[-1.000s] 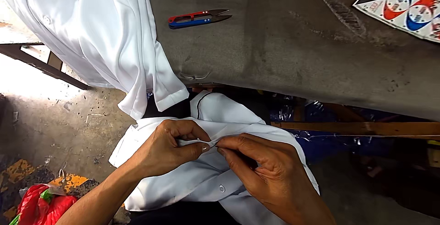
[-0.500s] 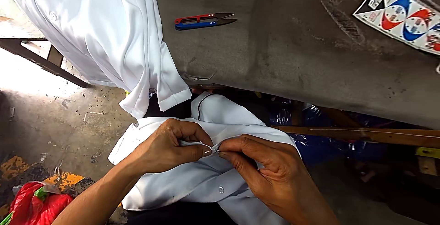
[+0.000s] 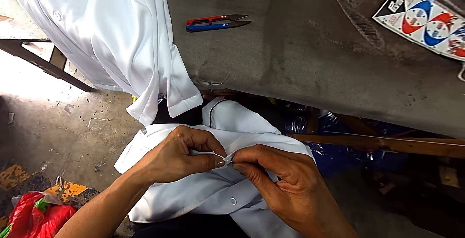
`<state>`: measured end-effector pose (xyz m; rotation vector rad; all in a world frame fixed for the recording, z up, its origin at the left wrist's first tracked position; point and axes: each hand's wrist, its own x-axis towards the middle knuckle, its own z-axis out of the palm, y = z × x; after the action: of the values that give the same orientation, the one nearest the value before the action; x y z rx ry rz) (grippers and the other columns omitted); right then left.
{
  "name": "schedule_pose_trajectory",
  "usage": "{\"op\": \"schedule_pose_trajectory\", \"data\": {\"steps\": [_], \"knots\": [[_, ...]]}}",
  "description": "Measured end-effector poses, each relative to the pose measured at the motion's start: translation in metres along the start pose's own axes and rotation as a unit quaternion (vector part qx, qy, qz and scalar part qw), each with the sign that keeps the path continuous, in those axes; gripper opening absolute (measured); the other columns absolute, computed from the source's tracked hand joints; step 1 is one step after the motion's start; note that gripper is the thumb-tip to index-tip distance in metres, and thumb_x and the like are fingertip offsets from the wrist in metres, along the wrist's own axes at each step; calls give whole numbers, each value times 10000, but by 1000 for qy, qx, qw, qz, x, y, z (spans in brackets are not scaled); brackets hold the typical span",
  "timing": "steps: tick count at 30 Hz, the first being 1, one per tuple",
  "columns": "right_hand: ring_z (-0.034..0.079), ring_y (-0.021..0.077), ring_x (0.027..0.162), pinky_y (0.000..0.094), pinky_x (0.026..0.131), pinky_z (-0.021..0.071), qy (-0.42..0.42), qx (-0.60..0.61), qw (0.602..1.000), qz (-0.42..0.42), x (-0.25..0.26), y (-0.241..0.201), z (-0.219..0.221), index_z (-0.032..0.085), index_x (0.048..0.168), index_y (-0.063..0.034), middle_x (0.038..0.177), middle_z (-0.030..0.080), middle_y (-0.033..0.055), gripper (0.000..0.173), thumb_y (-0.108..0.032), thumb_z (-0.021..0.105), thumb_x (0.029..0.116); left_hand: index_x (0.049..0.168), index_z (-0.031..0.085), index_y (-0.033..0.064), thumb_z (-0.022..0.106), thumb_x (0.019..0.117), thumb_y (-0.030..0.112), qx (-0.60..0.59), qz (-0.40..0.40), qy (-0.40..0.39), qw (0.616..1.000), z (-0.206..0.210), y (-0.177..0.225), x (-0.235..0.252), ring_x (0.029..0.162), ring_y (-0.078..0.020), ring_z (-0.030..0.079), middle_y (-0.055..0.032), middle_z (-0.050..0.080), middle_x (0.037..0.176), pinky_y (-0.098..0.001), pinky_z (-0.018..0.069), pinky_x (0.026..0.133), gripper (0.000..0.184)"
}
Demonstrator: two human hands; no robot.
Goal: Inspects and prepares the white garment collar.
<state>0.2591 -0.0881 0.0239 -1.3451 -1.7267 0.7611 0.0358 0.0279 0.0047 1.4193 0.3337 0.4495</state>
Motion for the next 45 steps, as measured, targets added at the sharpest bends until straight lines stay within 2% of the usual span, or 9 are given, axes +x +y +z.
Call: {"op": "schedule_pose_trajectory", "data": {"steps": [13, 19, 21, 23, 25, 27, 31, 40, 45], "knots": [[647, -26, 778, 123, 687, 531, 7, 7, 1000, 16, 0, -4, 2, 729, 985, -81, 860, 712, -28, 178, -201, 606, 1030, 1006, 710, 18, 673, 961, 53, -11, 9, 6, 1000, 2, 2, 0, 708, 30, 599, 55, 685, 814, -140, 489, 632, 68], [631, -7, 649, 129, 544, 536, 7, 161, 985, 60, 8, -4, 7, 594, 1051, -85, 807, 667, -50, 156, -198, 684, 993, 1022, 716, 17, 685, 955, 42, -44, 4, 7, 999, 8, -3, 4, 711, 30, 606, 54, 696, 824, -140, 496, 639, 78], [680, 30, 670, 168, 570, 586, 1, 155, 985, 70, 9, -1, 6, 573, 1123, -79, 826, 701, -38, 207, -219, 671, 1005, 1028, 715, 14, 686, 958, 44, -48, 2, 25, 999, 8, -5, 5, 713, 19, 619, 44, 704, 827, -151, 510, 648, 82], [696, 13, 748, 170, 631, 600, 10, 27, 998, 62, 5, -8, -1, 606, 1206, -76, 907, 725, -40, 300, -324, 619, 1038, 1022, 721, 12, 693, 957, 52, -32, -6, 46, 998, 8, -3, 5, 692, 16, 613, 38, 703, 809, -153, 507, 632, 82], [668, 31, 767, 174, 650, 556, 66, -111, 991, 28, 0, -19, -4, 696, 1133, -62, 932, 720, 25, 281, -315, 616, 1042, 1009, 726, 21, 700, 953, 62, -12, -13, 61, 998, 8, 0, 4, 675, 18, 602, 42, 698, 795, -151, 497, 616, 74], [633, 72, 812, 179, 691, 521, 111, -161, 981, -12, -1, -27, -2, 739, 1067, -58, 947, 681, 80, 209, -238, 641, 1027, 1003, 729, 21, 705, 949, 63, -5, -15, 66, 998, 9, 2, 4, 675, 15, 606, 40, 698, 788, -154, 499, 619, 73], [662, 73, 914, 160, 793, 543, 107, -148, 983, -29, 6, -26, 14, 752, 1040, -50, 993, 694, 86, 184, -187, 630, 1025, 996, 729, 8, 706, 937, 45, -13, -19, 68, 997, 13, 2, 6, 688, 10, 625, 28, 710, 798, -159, 516, 631, 73], [663, 97, 974, 199, 828, 542, 50, -132, 990, -20, 14, -16, 22, 723, 1007, -70, 1022, 702, 64, 209, -175, 547, 1051, 926, 742, 41, 700, 918, 71, 73, -30, 117, 990, 17, 5, 3, 632, 32, 570, 59, 672, 736, -141, 463, 573, 51], [632, 51, 939, 158, 798, 534, 98, -95, 991, -8, 11, -16, 23, 759, 1003, -81, 1015, 658, 54, 185, -197, 618, 1028, 952, 745, 19, 718, 929, 68, 44, -20, 116, 992, 17, 4, 2, 652, 18, 603, 35, 700, 767, -150, 495, 595, 60]]}}
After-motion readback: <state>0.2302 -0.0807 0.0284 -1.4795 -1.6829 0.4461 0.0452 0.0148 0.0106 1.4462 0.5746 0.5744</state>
